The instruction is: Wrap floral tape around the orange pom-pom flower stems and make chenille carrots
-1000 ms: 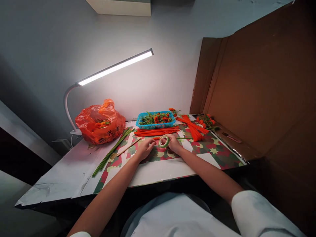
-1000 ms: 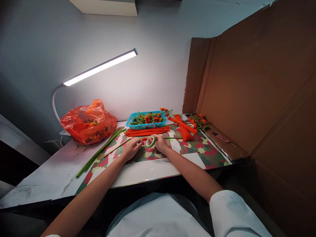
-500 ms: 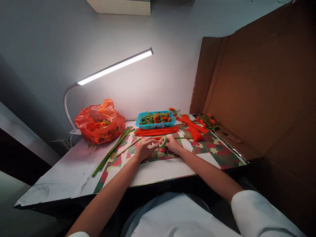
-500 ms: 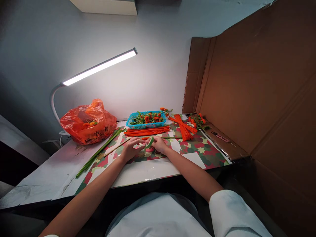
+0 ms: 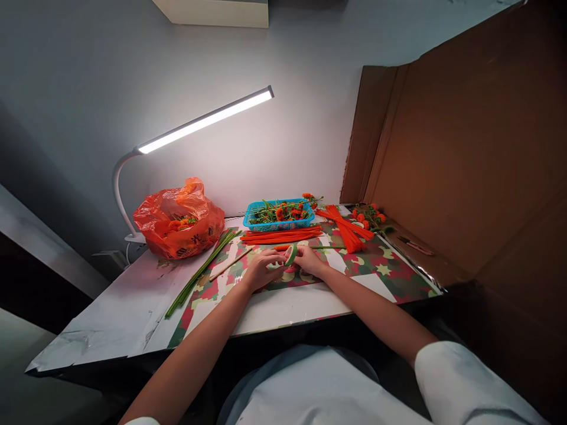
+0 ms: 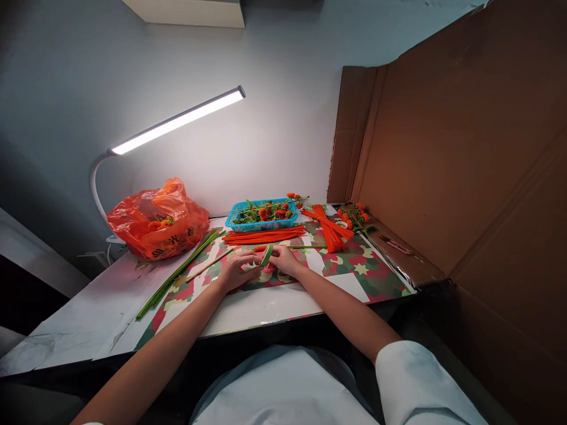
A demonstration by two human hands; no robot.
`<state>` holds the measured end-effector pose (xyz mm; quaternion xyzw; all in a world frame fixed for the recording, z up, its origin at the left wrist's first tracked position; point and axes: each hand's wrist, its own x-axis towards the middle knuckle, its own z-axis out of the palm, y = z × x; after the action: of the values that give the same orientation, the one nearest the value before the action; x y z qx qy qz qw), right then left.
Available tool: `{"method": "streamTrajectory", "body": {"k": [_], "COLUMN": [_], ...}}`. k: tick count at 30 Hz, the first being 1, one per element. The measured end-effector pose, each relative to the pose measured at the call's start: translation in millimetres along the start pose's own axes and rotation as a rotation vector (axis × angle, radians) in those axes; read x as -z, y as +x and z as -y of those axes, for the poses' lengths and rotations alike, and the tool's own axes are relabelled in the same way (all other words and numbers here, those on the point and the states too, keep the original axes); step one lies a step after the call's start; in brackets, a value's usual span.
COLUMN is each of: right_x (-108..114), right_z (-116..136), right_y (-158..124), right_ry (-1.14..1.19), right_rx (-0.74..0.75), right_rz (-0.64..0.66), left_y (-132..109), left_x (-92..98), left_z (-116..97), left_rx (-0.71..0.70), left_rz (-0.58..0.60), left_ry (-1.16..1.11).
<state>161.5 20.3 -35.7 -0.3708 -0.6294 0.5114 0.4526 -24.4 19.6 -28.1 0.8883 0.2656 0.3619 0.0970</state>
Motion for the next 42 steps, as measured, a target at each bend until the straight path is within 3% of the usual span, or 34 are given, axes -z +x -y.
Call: {"method": "streamTrajectory", "body": {"k": [4, 9, 12, 15, 18, 24, 28, 32, 34, 37, 42], "right_x": [1.3, 4.9, 6.2, 6.0, 5.0, 5.8, 6.6, 7.5, 11.1, 23.6, 59.5], "right_z": [-6.0, -6.0, 2.0, 9.8, 11.9, 10.6, 11.3, 9.6, 9.8, 12.2, 9.8], "right_y": [2.5, 2.5, -2.4, -7.9, -10.2, -9.8, -10.3, -7.1, -4.0, 0.9, 4.6], "right_ry": [-0.033, -0.105, -0.212, -0.359, -0.473, -0.581, -0.624, -0.634, -0.67, -0.81, -0.927], "right_rx": [0.027, 0.095, 0.242, 0.456, 0.532, 0.487, 0.379, 0.374, 0.375, 0.315, 0.178], "right_rz": [-0.047, -0.231, -0.298, -0.238, -0.106, -0.044, 0.032, 0.033, -0.044, -0.301, -0.588], "left_y": [0.1, 0.8, 2.1, 3.1, 3.0, 1.2, 1.7, 3.4, 4.0, 2.7, -5.3], "left_x": [0.1, -1.5, -1.5, -1.2, -1.5, -3.7, -4.9, -3.0, -0.9, 0.7, -5.2], "left_z": [0.3, 3.7, 3.8, 3.4, 3.7, 5.0, 6.8, 6.6, 7.4, 14.1, 36.7], "left_rx": [0.023, 0.118, 0.127, 0.116, 0.132, 0.188, 0.213, 0.218, 0.21, 0.261, 0.446], "left_rz": [-0.007, -0.023, 0.0, -0.003, 0.036, 0.053, 0.016, -0.023, -0.076, -0.172, -0.169], "left_ry": [-0.051, -0.108, -0.126, -0.122, -0.112, -0.095, -0.071, -0.046, -0.009, 0.128, 0.311]}}
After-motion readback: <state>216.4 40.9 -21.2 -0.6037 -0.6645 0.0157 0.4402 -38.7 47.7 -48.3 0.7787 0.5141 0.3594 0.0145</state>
